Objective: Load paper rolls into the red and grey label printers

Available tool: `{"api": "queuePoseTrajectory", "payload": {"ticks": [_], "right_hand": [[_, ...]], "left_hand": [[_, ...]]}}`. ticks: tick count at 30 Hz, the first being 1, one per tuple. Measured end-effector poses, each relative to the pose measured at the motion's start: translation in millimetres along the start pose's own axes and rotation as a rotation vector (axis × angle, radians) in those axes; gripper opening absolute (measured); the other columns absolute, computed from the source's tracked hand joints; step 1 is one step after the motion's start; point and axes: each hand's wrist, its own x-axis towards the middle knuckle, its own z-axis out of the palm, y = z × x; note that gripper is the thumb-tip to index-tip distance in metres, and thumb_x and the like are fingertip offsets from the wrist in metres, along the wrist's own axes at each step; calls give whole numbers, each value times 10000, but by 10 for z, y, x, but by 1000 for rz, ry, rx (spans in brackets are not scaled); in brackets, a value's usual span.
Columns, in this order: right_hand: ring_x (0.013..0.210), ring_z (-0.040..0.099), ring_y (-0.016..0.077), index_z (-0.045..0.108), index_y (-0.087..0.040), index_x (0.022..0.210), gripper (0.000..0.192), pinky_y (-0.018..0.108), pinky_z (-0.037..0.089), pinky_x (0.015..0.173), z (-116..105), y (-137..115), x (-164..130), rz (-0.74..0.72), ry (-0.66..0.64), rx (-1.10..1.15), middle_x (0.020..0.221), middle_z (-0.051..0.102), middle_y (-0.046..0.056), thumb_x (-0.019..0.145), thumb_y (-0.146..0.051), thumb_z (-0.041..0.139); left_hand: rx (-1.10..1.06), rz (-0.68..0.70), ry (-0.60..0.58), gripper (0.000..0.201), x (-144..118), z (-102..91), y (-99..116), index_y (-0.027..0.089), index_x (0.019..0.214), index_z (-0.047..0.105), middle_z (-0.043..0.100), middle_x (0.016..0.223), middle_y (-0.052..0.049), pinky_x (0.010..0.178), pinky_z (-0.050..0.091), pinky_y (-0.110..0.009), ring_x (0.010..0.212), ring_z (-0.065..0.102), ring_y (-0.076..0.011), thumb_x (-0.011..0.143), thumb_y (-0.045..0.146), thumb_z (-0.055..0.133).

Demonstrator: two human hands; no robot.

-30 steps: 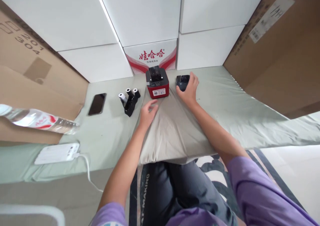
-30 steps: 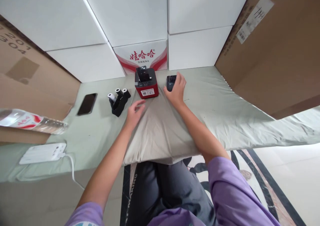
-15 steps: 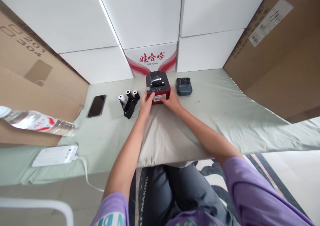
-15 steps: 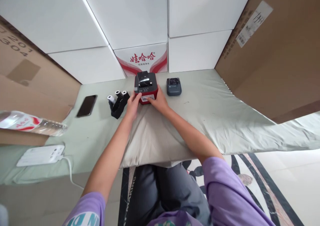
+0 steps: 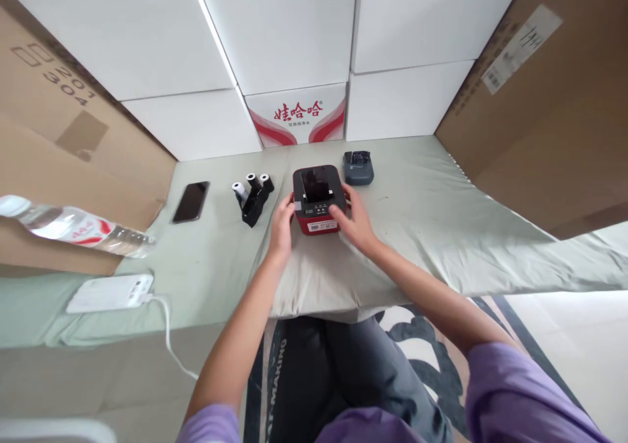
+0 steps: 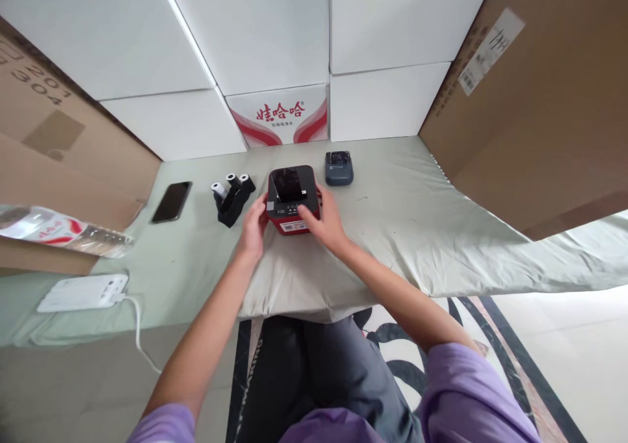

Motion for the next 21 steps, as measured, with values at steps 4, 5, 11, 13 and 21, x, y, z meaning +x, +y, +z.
{"api": "queuePoseTrajectory", "payload": {"ticks": [4,5,11,13,21], "right_hand": [[1344,585,303,610,-304,1276,591,553,407,1223,54,137,342,112,107,202,1403,647,100,881,-744,608],[1369,569,299,607,-303,1275,606,547,383,1243,87,189,381,137,126,246,1419,638,94,868,-752,612],[1449,507,290,567,-283,1347,678,532,341,1275,255,406,284,201,160,429,1512,582,94,861,-756,571],[1444,513,283,564,-289,1348,677,523,339,1279,265,420,253,191,163,428,1505,590,87,861,-759,563],[1441,524,281,510,-286,1409,765,527,388,1255,266,469,262,204,143,301,1523,570,106,864,-821,459]], "left_hand": [[-123,-125,-150,779,454,-105,55,243,1465,597,586,1551,-16,1222,415,-409,1496,474,-285,687,213,598],[-132,-149,-184,833,510,-121,48,255,1489,577,574,1563,-8,1207,433,-403,1490,479,-281,658,197,595],[-192,-152,-254,1061,480,-179,-79,308,1639,360,408,1688,19,1160,453,-342,1523,423,-269,619,176,622],[-186,-154,-268,1094,463,-189,-102,309,1653,323,390,1698,17,1146,461,-336,1526,415,-273,611,172,626],[-94,-89,-198,975,487,-161,-188,341,1605,404,413,1683,-2,1081,536,-371,1469,498,-284,663,252,636]]}}
